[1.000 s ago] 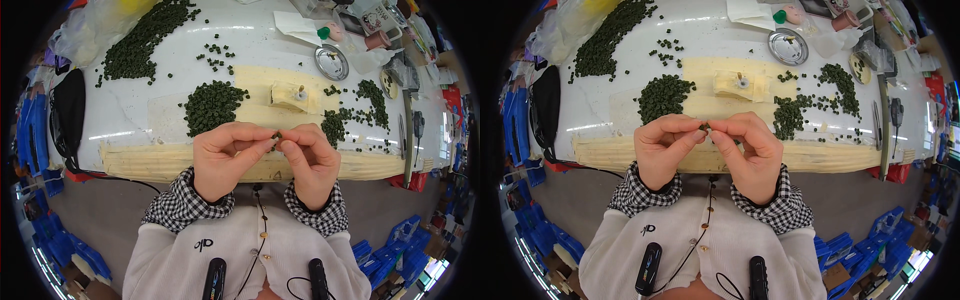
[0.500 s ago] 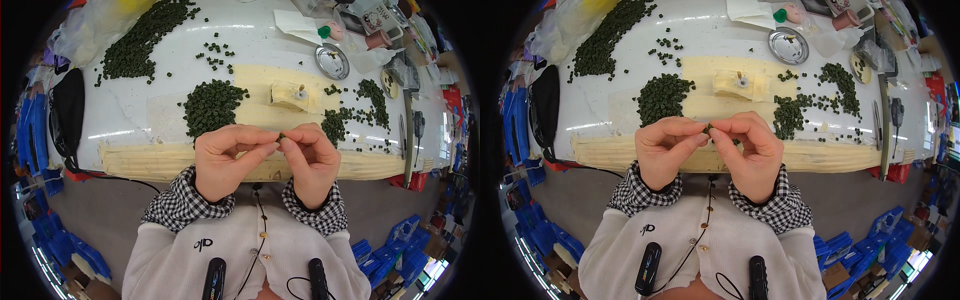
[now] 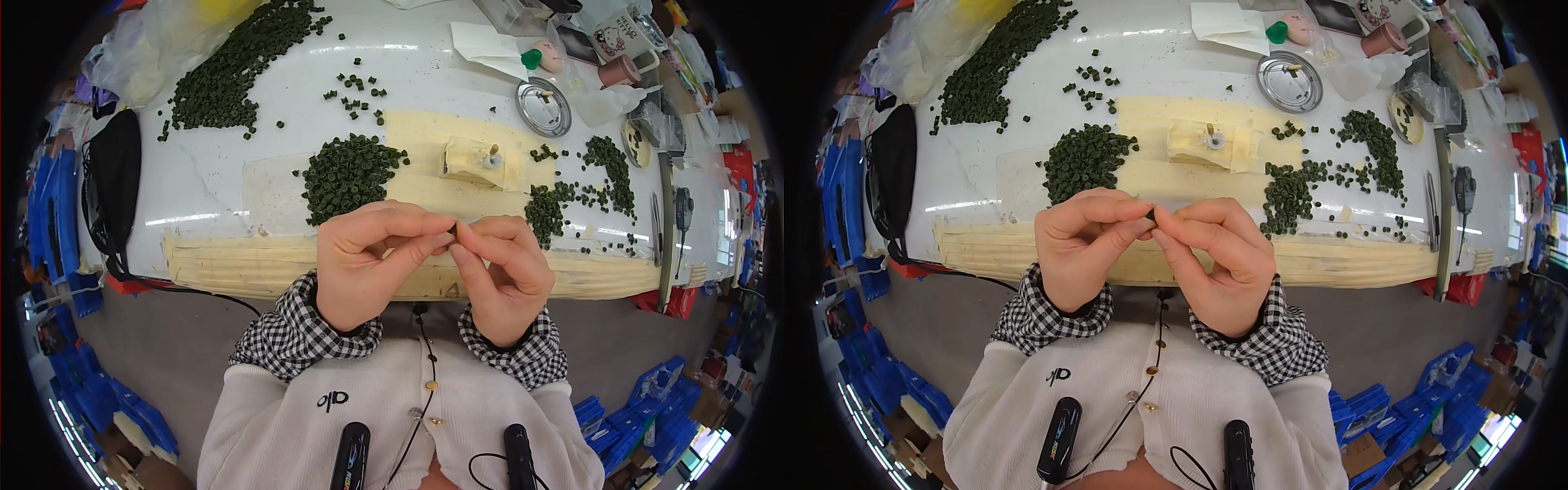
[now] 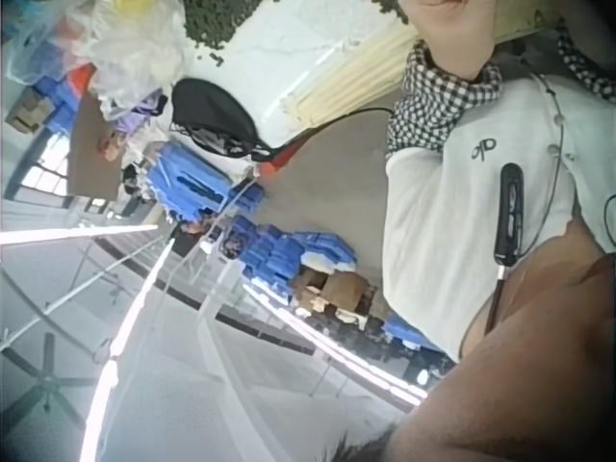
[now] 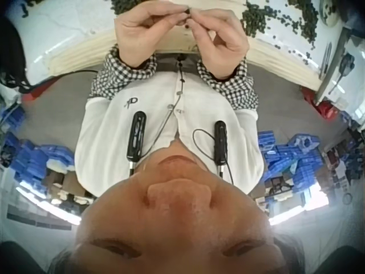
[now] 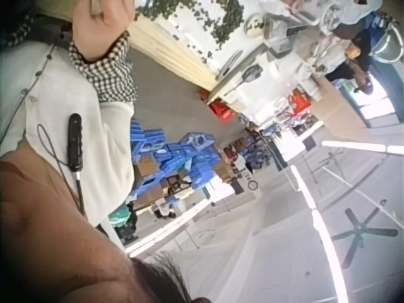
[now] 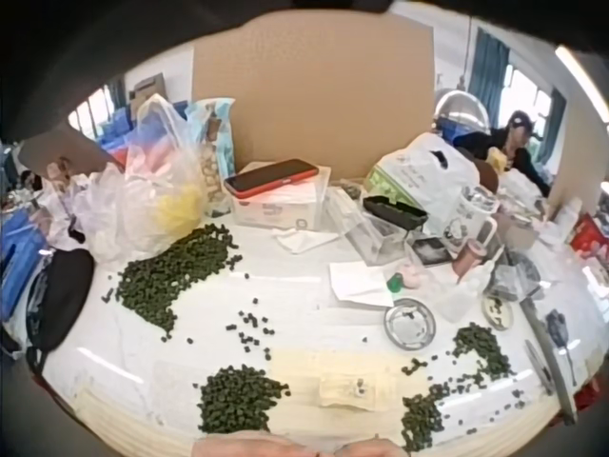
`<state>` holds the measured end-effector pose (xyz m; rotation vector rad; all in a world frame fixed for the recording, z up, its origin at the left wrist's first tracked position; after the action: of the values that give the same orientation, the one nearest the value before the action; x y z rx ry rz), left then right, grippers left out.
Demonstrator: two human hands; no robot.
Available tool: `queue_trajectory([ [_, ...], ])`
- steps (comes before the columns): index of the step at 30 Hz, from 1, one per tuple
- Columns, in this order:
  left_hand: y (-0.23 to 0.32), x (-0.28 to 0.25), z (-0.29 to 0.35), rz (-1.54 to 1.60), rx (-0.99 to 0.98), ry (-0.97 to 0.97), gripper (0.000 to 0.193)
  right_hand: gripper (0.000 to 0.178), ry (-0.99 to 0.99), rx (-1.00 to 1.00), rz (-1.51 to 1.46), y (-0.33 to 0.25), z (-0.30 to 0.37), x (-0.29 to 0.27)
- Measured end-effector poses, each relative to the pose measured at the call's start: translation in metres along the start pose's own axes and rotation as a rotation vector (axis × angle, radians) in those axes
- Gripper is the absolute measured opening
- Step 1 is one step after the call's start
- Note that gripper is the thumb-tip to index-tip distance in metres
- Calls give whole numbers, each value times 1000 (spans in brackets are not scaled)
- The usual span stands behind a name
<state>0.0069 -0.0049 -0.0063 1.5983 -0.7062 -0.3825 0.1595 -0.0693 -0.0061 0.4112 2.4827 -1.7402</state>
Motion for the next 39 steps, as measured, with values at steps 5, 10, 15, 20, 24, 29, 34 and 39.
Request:
queue_trajectory([
  [5, 4, -1, -4, 103, -69, -2, 19, 27, -48, 23, -50, 0, 1, -4],
  [10, 2, -4, -4, 169, -82, -24, 18, 29, -37, 4, -59, -1, 0, -2],
  [15, 2, -3, -3, 221, -88, -16, 15, 34, -95, -102, 75, -3, -4, -6],
  [20, 3, -6, -3, 205, -112, -43, 15, 36, -136, -190, 152, 0, -8, -10],
  [24, 4, -3, -4, 43, -29, -2, 15, 36, -113, -123, 85, -2, -7, -10],
  [29, 7, -5, -5, -125, 44, -23, 18, 35, -107, -112, 83, -1, -6, -9],
  [34, 8, -7, -5, -238, 91, -38, 19, 34, -106, -83, 67, 1, -4, -9],
  [39, 6, -7, -5, -276, 107, -35, 21, 33, -104, -54, 67, 0, -5, -9],
])
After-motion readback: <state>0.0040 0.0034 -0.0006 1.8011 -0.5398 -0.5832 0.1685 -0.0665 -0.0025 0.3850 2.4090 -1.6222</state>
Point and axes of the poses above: each hand's wrist, its own z-axis away from the middle knuckle, its own x-axis out of the palm, y = z × x, the point moved 1 cm from there along -z, towards the middle knuckle, and after that the axes turned 10 degrees about -y, right-handed, at the moved point
